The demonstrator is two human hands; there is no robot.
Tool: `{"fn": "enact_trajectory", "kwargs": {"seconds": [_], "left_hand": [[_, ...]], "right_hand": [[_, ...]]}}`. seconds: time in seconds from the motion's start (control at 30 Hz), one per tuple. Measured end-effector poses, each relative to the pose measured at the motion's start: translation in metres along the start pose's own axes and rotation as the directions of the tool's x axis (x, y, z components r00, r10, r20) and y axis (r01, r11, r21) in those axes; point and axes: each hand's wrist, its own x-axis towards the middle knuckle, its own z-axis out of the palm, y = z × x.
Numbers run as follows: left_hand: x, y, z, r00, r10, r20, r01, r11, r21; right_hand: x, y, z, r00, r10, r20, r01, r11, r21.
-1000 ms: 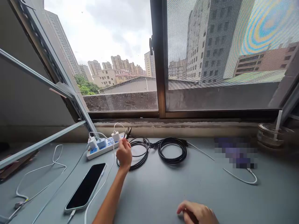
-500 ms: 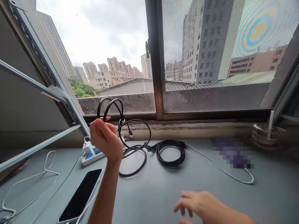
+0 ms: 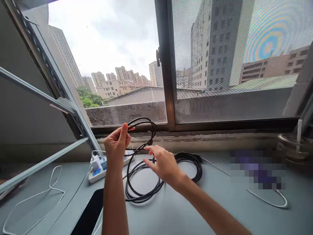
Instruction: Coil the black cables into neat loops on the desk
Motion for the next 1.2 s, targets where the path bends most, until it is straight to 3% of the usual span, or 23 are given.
{"fn": "enact_trajectory", "kwargs": {"seconds": [0.23,0.43,0.6,0.67,0.73,0.8,0.9,1.07,1.2], "left_hand": [[0.003,-0.005,-0.006,0.970,-0.076,0.229,0.081,0.997,-0.011],[0.009,-0.013,-0.021,0.904,-0.241,0.352,0.230,0.970,0.073],[0.009,-0.017,-0.024,0.869,-0.248,0.428,0.207,0.968,0.141],[0.011,-0.025,-0.020,0.905,-0.225,0.361,0.175,0.970,0.166],[0.014,-0.036,-0.015,0.964,-0.207,0.170,0.172,0.965,0.198],[0.018,-0.049,-0.009,0.976,-0.210,-0.057,0.217,0.953,0.211],[0.022,-0.062,-0.003,0.947,-0.125,-0.296,0.199,0.951,0.236],[0.025,-0.071,-0.005,0.847,0.043,-0.529,0.156,0.933,0.324],[0.032,-0.074,-0.014,0.775,0.072,-0.628,0.129,0.955,0.268]], "right_hand": [[0.043,-0.003,0.040,0.996,0.076,0.049,-0.071,0.993,-0.091],[0.049,0.005,0.043,0.999,0.039,0.002,-0.039,0.999,-0.005],[0.046,0.017,0.045,0.997,-0.006,-0.073,0.012,0.996,0.085],[0.046,0.020,0.046,0.992,-0.043,-0.122,0.058,0.990,0.129],[0.045,0.021,0.045,0.982,-0.088,-0.164,0.116,0.979,0.169],[0.041,0.020,0.040,0.972,-0.140,-0.190,0.177,0.965,0.196],[0.033,0.015,0.028,0.952,-0.217,-0.215,0.261,0.943,0.205],[0.016,0.007,0.002,0.911,-0.333,-0.243,0.389,0.889,0.240],[0.014,0.006,-0.002,0.931,-0.243,-0.271,0.325,0.890,0.319]]}}
